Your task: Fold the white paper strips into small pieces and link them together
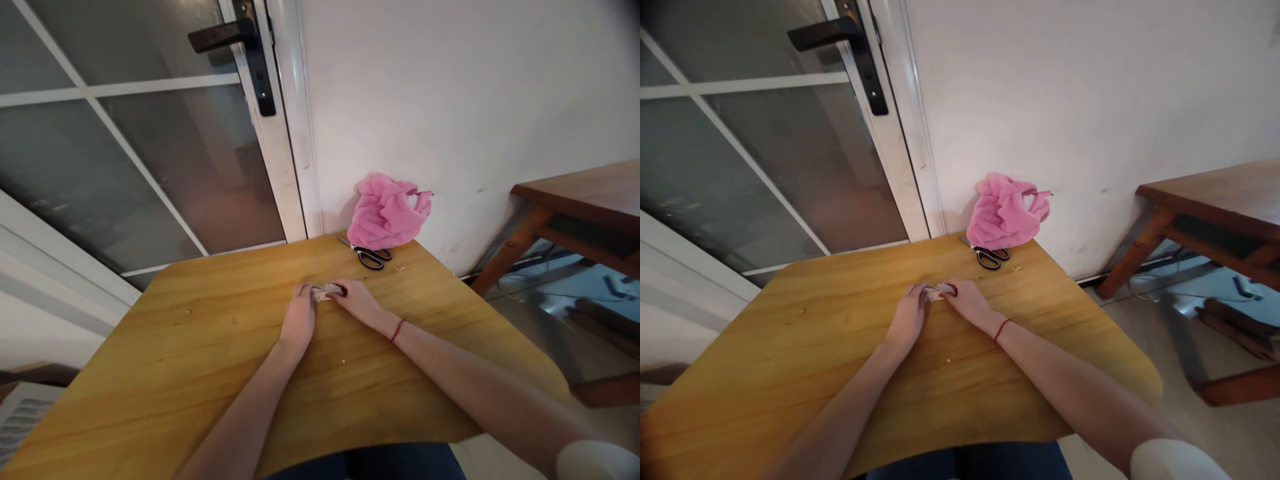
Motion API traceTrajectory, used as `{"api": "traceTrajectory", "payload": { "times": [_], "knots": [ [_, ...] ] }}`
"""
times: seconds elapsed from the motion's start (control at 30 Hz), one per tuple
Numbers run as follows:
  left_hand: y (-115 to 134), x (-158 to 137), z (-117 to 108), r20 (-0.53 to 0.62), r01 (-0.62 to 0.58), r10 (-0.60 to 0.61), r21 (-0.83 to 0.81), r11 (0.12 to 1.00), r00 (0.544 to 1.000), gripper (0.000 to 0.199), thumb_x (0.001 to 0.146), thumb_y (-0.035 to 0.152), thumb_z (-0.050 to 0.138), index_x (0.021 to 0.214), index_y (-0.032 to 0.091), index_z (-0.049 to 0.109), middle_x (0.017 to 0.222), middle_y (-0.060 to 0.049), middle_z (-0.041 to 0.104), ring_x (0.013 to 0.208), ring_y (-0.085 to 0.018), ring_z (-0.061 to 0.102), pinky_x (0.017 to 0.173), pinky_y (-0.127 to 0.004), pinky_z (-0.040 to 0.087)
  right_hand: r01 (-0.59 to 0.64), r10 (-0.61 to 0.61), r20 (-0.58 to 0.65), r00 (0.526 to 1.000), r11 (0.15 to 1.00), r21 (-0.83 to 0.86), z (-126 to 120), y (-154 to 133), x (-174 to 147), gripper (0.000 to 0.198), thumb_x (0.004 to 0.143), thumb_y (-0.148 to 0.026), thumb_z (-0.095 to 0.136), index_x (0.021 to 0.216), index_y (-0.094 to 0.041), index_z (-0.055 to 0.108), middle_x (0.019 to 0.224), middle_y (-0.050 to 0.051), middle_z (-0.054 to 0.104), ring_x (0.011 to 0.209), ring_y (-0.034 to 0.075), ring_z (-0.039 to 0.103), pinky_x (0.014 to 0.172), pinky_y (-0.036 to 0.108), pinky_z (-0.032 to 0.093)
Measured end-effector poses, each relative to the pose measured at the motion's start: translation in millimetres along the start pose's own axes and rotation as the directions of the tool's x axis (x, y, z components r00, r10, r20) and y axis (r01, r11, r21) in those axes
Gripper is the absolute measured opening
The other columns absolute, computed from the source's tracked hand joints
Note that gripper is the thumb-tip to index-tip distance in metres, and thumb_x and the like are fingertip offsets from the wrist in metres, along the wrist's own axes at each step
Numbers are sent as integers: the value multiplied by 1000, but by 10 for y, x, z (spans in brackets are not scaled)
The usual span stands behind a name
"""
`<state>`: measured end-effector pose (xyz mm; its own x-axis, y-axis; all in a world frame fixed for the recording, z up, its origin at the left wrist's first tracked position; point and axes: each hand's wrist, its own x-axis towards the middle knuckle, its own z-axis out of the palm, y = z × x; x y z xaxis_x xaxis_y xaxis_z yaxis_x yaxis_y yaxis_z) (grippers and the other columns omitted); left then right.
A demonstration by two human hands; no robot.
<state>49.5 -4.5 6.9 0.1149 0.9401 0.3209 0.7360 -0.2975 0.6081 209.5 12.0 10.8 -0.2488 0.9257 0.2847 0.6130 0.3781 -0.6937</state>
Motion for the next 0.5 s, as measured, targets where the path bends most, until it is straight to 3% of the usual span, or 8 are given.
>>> {"api": "traceTrajectory", "payload": {
  "times": [0.3, 0.5],
  "knots": [
    [-74, 70, -30, -120, -15, -3, -149, 989, 993, 25, 83, 13, 43, 95, 16, 64, 97, -8, 65, 90, -17, 60, 88, -34, 46, -31, 32, -25, 999, 999, 37, 16, 32, 7, 21, 78, -26, 59, 95, -16, 66, 87, 6, 68, 74, 16, 61, 68, 25, 44],
    [-41, 77, -48, -114, -4, -25, -246, 969, 993, 24, 80, 13, 46, 96, 18, 63, 100, -6, 64, 96, -16, 58, 89, -32, 45, -44, 47, -42, 998, 997, 64, 1, 33, 7, 23, 78, -27, 59, 97, -15, 66, 90, 7, 68, 78, 17, 61, 70, 25, 44]
  ]
}}
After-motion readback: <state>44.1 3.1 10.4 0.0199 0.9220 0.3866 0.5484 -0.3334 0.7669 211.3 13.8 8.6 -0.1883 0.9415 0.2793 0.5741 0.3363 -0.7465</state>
